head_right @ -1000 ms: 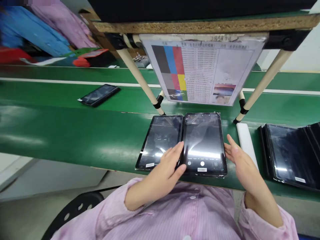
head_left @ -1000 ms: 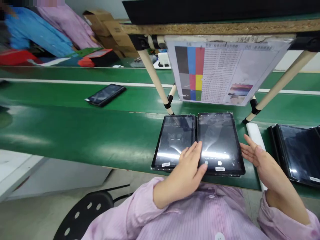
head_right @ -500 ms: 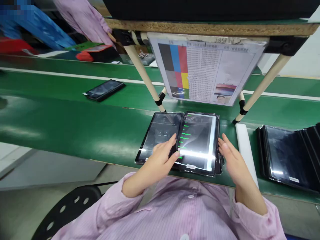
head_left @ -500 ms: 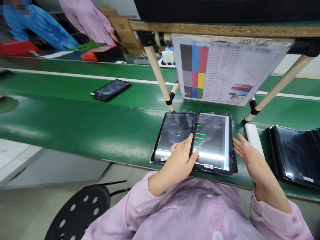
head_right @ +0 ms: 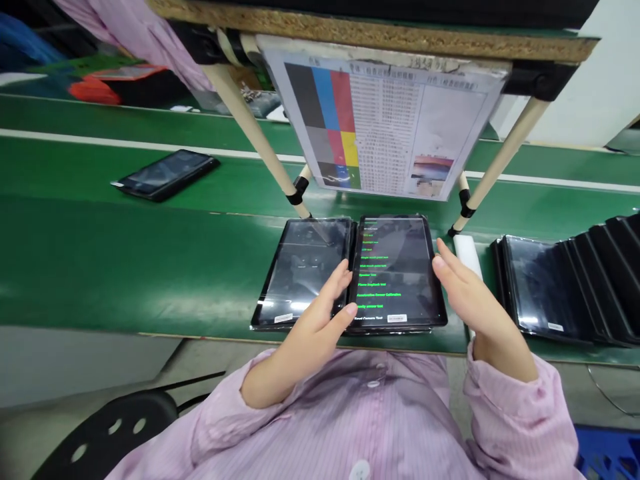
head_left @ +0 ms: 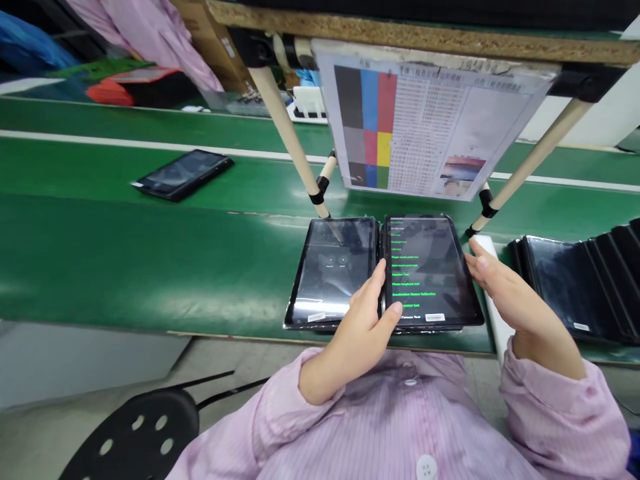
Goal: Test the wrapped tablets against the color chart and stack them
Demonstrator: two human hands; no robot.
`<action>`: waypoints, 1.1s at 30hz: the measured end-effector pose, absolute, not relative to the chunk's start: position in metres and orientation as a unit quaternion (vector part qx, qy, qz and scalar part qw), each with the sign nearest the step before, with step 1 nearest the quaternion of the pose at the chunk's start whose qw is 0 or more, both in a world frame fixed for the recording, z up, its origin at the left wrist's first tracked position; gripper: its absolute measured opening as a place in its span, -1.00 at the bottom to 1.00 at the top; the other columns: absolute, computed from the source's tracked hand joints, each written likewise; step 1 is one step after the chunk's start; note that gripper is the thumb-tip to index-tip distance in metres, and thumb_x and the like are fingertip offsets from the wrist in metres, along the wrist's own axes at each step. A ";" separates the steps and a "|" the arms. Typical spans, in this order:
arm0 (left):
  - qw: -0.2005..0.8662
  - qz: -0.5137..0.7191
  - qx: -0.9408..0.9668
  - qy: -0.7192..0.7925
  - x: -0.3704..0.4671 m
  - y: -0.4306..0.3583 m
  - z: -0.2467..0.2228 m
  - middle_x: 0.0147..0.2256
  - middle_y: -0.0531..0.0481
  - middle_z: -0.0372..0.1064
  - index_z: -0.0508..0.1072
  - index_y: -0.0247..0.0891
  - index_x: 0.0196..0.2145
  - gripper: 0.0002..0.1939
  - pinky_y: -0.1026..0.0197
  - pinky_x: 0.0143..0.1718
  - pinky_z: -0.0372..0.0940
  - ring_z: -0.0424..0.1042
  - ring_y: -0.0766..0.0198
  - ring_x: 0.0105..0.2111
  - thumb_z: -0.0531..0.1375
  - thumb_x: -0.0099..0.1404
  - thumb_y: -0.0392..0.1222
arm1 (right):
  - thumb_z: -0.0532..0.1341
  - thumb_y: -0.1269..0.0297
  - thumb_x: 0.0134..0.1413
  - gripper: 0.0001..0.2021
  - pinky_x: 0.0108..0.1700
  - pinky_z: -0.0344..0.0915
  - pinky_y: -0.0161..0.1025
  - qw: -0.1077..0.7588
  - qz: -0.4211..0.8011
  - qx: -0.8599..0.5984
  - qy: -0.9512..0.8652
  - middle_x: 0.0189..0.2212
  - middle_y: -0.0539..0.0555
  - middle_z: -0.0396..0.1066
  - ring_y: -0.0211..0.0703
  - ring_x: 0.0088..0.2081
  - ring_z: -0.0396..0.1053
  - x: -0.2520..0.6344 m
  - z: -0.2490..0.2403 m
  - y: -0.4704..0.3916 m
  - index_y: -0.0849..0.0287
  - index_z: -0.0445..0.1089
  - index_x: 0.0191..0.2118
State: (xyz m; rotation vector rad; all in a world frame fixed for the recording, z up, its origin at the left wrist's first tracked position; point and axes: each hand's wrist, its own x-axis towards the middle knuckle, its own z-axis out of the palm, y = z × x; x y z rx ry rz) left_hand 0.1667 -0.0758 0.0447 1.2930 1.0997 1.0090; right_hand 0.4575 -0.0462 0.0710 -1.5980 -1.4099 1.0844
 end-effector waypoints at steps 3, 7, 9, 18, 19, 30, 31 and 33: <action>0.612 0.463 0.464 0.443 0.169 -0.075 0.049 0.46 -0.25 0.22 0.19 -0.05 0.50 -0.15 -0.24 0.52 0.00 0.17 -0.14 0.49 0.39 0.36 -0.03 | 0.16 -0.42 0.29 -0.14 0.53 0.09 0.35 0.384 0.428 -0.638 -0.512 0.55 0.08 0.10 0.22 0.52 0.15 0.453 0.073 -0.045 -0.19 0.07 0.56; 0.680 0.477 0.328 0.450 0.171 -0.071 0.062 0.43 -0.28 0.20 0.05 0.01 0.53 0.08 -0.15 0.29 0.40 0.47 -0.08 0.26 0.49 0.20 -0.11 | 0.26 -0.44 0.15 0.08 0.44 0.27 0.38 0.450 0.478 -0.606 -0.450 0.60 0.19 -0.09 0.32 0.48 0.22 0.442 0.067 -0.052 -0.15 -0.16 0.62; 0.700 0.465 0.284 0.461 0.174 -0.068 0.068 0.41 -0.27 0.22 -0.06 0.03 0.56 0.19 -0.12 0.25 0.43 0.51 -0.03 0.21 0.51 0.16 -0.19 | 0.37 -0.42 0.02 0.25 0.51 0.13 0.39 0.416 0.477 -0.596 -0.495 0.61 0.26 -0.16 0.34 0.55 0.06 0.435 0.064 -0.061 -0.06 -0.26 0.63; 0.752 0.444 0.193 0.448 0.195 -0.063 0.068 0.21 -0.13 0.56 0.28 -0.13 0.46 -0.46 -0.09 0.28 0.45 0.56 0.07 0.20 0.08 0.59 -0.22 | 0.43 -0.23 0.10 0.20 0.46 0.09 0.57 0.321 0.285 -0.651 -0.626 0.61 0.28 -0.24 0.51 0.55 -0.02 0.409 0.057 -0.078 -0.10 -0.29 0.64; 0.749 0.448 0.194 0.447 0.194 -0.064 0.068 0.21 -0.10 0.56 0.27 -0.07 0.47 -0.45 -0.09 0.28 0.46 0.57 0.08 0.19 0.09 0.59 -0.20 | 0.34 -0.24 0.21 0.10 0.46 0.10 0.57 0.344 0.282 -0.655 -0.611 0.60 0.29 -0.18 0.48 0.53 0.04 0.407 0.053 -0.077 -0.10 -0.28 0.64; 0.711 0.512 0.301 0.377 0.158 -0.077 0.062 0.32 0.11 0.47 0.44 0.32 0.33 -0.34 -0.03 0.05 0.62 0.53 -0.05 0.25 0.45 0.32 0.07 | 0.33 -0.24 0.24 0.22 0.54 0.18 0.21 0.457 0.394 -0.526 -0.599 0.61 0.08 -0.11 0.14 0.57 0.01 0.402 0.061 -0.098 -0.16 -0.64 0.61; 0.707 0.514 0.307 0.377 0.157 -0.078 0.063 0.31 0.11 0.47 0.43 0.33 0.33 -0.33 -0.06 0.06 0.62 0.51 -0.07 0.27 0.45 0.31 0.08 | 0.35 -0.21 0.23 0.23 0.55 0.16 0.21 0.446 0.386 -0.526 -0.613 0.62 0.05 -0.17 0.14 0.58 -0.01 0.403 0.065 -0.099 -0.17 -0.65 0.60; 0.700 0.523 0.314 0.373 0.156 -0.079 0.065 0.29 0.10 0.49 0.45 0.33 0.32 -0.33 -0.10 0.07 0.62 0.49 -0.10 0.28 0.46 0.29 0.09 | 0.37 -0.15 0.23 0.25 0.56 0.13 0.22 0.437 0.375 -0.525 -0.627 0.64 0.03 -0.27 0.15 0.59 -0.05 0.404 0.070 -0.099 -0.18 -0.67 0.60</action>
